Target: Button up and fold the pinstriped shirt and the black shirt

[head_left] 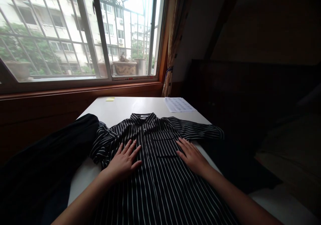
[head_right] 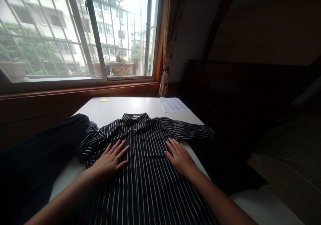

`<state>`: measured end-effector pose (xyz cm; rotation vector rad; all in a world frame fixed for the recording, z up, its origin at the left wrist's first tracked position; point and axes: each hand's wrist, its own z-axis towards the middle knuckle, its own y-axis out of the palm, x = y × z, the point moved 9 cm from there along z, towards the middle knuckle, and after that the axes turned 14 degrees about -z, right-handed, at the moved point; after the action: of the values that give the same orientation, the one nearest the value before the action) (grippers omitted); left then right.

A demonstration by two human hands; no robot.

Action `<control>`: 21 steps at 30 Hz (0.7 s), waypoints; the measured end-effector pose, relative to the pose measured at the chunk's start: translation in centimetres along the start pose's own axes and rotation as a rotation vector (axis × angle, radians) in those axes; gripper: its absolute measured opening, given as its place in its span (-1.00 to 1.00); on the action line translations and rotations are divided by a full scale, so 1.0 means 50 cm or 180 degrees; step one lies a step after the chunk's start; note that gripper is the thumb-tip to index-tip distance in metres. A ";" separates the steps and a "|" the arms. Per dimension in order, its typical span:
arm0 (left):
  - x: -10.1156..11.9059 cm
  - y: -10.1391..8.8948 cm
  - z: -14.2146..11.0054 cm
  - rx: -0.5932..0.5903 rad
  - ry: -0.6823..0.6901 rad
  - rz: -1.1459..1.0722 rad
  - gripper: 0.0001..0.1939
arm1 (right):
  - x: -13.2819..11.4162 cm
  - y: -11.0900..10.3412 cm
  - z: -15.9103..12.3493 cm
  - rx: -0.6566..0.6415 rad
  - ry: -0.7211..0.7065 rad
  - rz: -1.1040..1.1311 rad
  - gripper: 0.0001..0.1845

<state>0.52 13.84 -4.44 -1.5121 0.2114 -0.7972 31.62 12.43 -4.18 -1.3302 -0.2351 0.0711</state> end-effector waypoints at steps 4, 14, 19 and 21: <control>0.021 0.006 -0.007 -0.0224 -0.0140 -0.0047 -0.23 | 0.003 -0.006 -0.023 -0.0048 0.0024 0.0005 -0.38; 0.062 0.024 -0.036 -0.0369 -0.0366 -0.0005 -0.24 | 0.019 -0.017 -0.087 -0.0103 0.0027 0.0091 -0.35; 0.089 0.027 -0.087 -0.0127 -0.0172 0.0131 -0.33 | 0.027 -0.022 -0.129 -0.0104 0.0027 0.0070 -0.34; 0.102 0.025 -0.112 0.0013 0.0028 0.0251 -0.35 | 0.030 -0.025 -0.148 -0.0073 0.0048 0.0027 -0.35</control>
<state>1.39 6.24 -4.36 -1.4875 0.2742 -0.7410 34.54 5.37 -4.37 -1.3543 -0.2180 0.0655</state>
